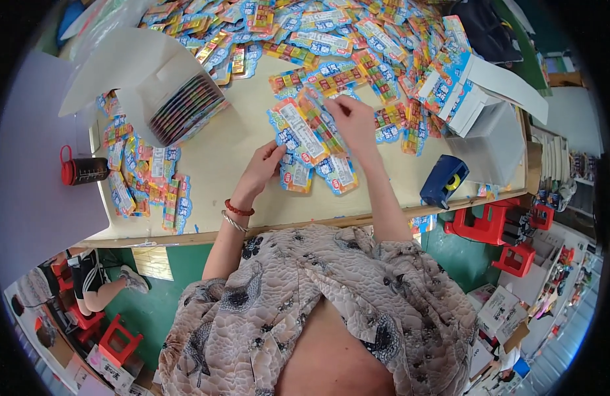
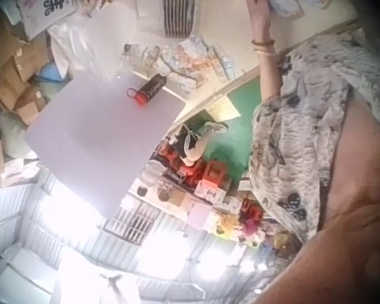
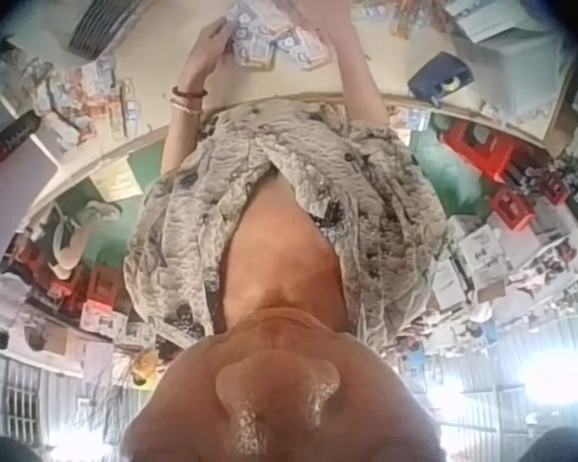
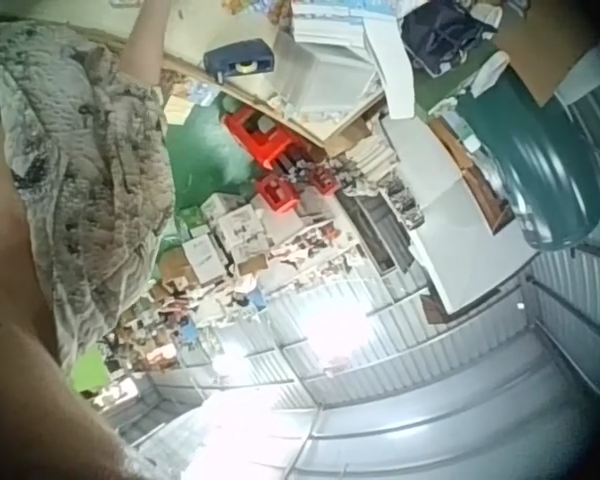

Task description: Sorting and packing individual snack packets into cardboard display boxes.

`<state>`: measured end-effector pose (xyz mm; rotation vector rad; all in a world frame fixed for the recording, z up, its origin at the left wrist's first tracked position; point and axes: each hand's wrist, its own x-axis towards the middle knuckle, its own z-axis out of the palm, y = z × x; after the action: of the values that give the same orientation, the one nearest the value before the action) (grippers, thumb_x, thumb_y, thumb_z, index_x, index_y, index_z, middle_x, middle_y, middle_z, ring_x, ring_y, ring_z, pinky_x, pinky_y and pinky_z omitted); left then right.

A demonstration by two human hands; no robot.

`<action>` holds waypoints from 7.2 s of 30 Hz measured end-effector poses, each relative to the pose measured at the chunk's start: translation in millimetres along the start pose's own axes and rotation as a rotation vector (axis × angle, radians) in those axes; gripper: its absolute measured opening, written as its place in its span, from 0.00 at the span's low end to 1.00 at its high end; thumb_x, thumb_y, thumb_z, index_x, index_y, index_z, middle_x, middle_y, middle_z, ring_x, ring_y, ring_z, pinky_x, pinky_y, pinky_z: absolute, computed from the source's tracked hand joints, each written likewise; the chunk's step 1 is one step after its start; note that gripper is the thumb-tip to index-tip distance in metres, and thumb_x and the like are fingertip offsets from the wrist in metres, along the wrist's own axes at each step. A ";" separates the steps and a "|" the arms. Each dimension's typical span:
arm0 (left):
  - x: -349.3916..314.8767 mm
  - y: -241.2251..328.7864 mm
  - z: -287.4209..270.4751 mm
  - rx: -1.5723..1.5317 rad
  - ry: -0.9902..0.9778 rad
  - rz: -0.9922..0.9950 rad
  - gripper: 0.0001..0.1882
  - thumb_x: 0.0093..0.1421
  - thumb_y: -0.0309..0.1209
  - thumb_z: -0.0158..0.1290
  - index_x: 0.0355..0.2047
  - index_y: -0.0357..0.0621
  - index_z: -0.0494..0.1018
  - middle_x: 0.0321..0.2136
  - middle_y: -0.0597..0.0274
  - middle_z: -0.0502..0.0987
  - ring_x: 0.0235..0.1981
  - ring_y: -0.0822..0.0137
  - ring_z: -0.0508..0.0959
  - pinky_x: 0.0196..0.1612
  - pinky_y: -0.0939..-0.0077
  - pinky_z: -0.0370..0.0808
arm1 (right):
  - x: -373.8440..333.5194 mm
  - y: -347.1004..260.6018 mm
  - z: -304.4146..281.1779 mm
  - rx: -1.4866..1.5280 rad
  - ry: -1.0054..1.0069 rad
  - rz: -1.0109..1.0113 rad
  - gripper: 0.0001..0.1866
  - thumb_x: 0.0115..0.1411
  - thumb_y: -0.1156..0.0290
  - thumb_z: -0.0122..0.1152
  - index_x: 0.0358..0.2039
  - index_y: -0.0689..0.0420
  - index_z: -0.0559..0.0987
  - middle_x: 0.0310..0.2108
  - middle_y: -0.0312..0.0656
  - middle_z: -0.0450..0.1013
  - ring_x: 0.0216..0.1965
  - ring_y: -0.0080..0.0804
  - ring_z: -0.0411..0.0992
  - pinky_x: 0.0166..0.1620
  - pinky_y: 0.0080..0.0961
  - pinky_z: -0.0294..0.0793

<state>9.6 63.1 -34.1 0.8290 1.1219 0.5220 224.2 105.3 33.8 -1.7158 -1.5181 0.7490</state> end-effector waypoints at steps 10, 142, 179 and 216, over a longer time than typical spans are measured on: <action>-5.1 -0.7 16.0 -0.022 0.094 0.055 0.14 0.67 0.38 0.45 0.45 0.44 0.72 0.23 0.80 0.67 0.20 0.85 0.62 0.22 0.89 0.58 | -1.2 16.2 -8.5 0.007 -0.141 -0.059 0.12 0.57 0.65 0.60 0.30 0.64 0.78 0.18 0.40 0.72 0.21 0.21 0.66 0.27 0.22 0.65; -15.7 2.6 3.1 0.517 0.087 0.550 0.30 0.44 0.29 0.69 0.44 0.40 0.63 0.36 0.62 0.74 0.39 0.69 0.76 0.46 0.73 0.74 | -68.6 59.6 13.3 0.587 -0.269 0.064 0.17 0.60 0.70 0.58 0.50 0.58 0.72 0.39 0.37 0.74 0.41 0.23 0.70 0.47 0.21 0.69; -34.9 -18.6 -3.3 0.666 0.378 0.879 0.36 0.44 0.31 0.69 0.51 0.43 0.61 0.60 0.46 0.53 0.58 0.53 0.64 0.54 0.65 0.72 | 18.7 9.1 13.5 -0.590 -0.527 -1.070 0.14 0.55 0.69 0.55 0.43 0.55 0.76 0.40 0.37 0.74 0.47 0.32 0.70 0.54 0.36 0.62; -23.3 -13.0 -6.3 0.490 0.061 0.735 0.43 0.38 0.36 0.72 0.52 0.46 0.60 0.50 0.55 0.67 0.59 0.54 0.62 0.61 0.60 0.60 | 85.4 82.6 -54.7 -0.171 -0.038 0.042 0.18 0.48 0.64 0.68 0.34 0.63 0.76 0.26 0.42 0.76 0.29 0.27 0.75 0.34 0.27 0.73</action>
<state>-5.3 40.2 -32.3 1.6863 0.9912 0.8948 327.7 178.2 0.8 -1.8731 -1.6161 0.6942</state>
